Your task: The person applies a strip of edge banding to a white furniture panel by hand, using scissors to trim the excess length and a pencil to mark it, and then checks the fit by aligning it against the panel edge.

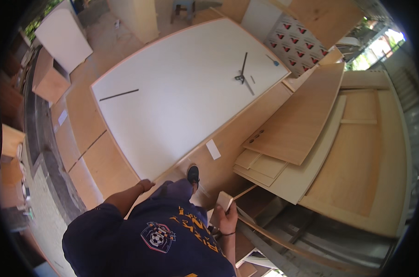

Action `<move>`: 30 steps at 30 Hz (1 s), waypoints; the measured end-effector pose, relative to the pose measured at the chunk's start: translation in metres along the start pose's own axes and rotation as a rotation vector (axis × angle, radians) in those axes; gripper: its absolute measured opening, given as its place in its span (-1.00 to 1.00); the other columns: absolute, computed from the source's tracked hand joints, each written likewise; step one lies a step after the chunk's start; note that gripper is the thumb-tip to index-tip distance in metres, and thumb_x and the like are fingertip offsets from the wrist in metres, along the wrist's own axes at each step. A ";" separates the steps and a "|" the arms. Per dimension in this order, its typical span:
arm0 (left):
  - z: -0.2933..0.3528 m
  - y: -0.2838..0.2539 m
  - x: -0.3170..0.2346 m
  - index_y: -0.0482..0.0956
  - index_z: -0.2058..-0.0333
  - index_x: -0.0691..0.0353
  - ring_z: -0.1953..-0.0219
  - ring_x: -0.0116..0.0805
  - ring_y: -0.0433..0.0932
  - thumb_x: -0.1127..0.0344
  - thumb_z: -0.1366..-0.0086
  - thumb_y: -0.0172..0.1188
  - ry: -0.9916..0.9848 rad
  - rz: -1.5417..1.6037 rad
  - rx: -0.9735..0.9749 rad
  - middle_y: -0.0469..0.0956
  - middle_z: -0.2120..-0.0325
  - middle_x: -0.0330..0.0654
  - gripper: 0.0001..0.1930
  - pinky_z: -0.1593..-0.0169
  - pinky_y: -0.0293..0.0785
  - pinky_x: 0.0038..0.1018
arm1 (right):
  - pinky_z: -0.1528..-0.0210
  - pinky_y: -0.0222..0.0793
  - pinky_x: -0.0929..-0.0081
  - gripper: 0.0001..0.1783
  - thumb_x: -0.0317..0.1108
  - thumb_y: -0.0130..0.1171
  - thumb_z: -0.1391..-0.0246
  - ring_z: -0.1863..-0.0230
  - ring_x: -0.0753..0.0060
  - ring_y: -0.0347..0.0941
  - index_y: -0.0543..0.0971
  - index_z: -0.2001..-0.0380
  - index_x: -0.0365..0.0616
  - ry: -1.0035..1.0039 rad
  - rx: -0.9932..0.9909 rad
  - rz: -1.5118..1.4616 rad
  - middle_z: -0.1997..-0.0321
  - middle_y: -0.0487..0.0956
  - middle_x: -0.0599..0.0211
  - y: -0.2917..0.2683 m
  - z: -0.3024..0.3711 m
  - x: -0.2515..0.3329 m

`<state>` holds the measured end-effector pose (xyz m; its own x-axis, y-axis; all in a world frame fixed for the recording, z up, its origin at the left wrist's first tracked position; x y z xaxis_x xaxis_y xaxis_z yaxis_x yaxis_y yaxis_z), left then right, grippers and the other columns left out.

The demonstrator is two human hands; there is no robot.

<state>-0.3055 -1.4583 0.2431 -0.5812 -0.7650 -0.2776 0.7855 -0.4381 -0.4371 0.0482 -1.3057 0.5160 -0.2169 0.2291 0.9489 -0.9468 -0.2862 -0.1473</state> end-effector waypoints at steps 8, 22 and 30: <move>0.029 -0.019 -0.121 0.58 0.28 0.33 0.10 0.01 0.49 -0.25 -0.17 -0.07 0.088 0.578 -0.139 0.52 0.22 0.17 -0.36 -0.02 0.33 -0.26 | 0.14 0.33 0.48 -0.62 -0.42 0.01 -0.03 0.22 0.42 0.41 0.34 0.06 -0.33 -0.016 0.338 0.325 0.23 0.48 0.19 0.013 -0.105 0.054; -0.014 0.142 -0.188 -0.10 -0.29 0.02 -0.33 0.05 -0.18 -0.39 -0.12 -0.15 -0.620 1.010 0.063 -0.26 -0.32 -0.06 -0.11 -0.21 -0.01 0.13 | 0.08 0.28 0.28 -0.63 -0.37 -0.07 -0.02 0.19 0.05 0.36 0.32 0.11 -0.37 -0.164 1.258 1.099 0.19 0.39 -0.05 0.157 -0.280 -0.104; -0.033 0.222 -0.217 0.10 -0.22 0.02 -0.28 -0.02 0.00 -0.19 -0.13 0.02 -0.780 1.055 0.024 -0.09 -0.27 -0.04 -0.26 -0.16 0.16 0.05 | 0.14 0.32 0.13 -0.59 -0.44 0.02 0.04 0.15 -0.14 0.34 0.35 0.05 -0.29 -0.788 1.673 0.794 0.19 0.38 -0.04 0.356 -0.253 -0.256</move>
<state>-0.0114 -1.3740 0.1783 0.5799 -0.8092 0.0941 0.7920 0.5329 -0.2980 -0.2936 -1.2308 0.1497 0.1765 -0.6059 0.7758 0.5022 -0.6224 -0.6003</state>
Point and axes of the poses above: each hand's wrist, its own z-axis away from the middle knuckle, its own y-axis out of the palm, x = y × z, the point moved 5 cm from there along -z, towards the middle knuckle
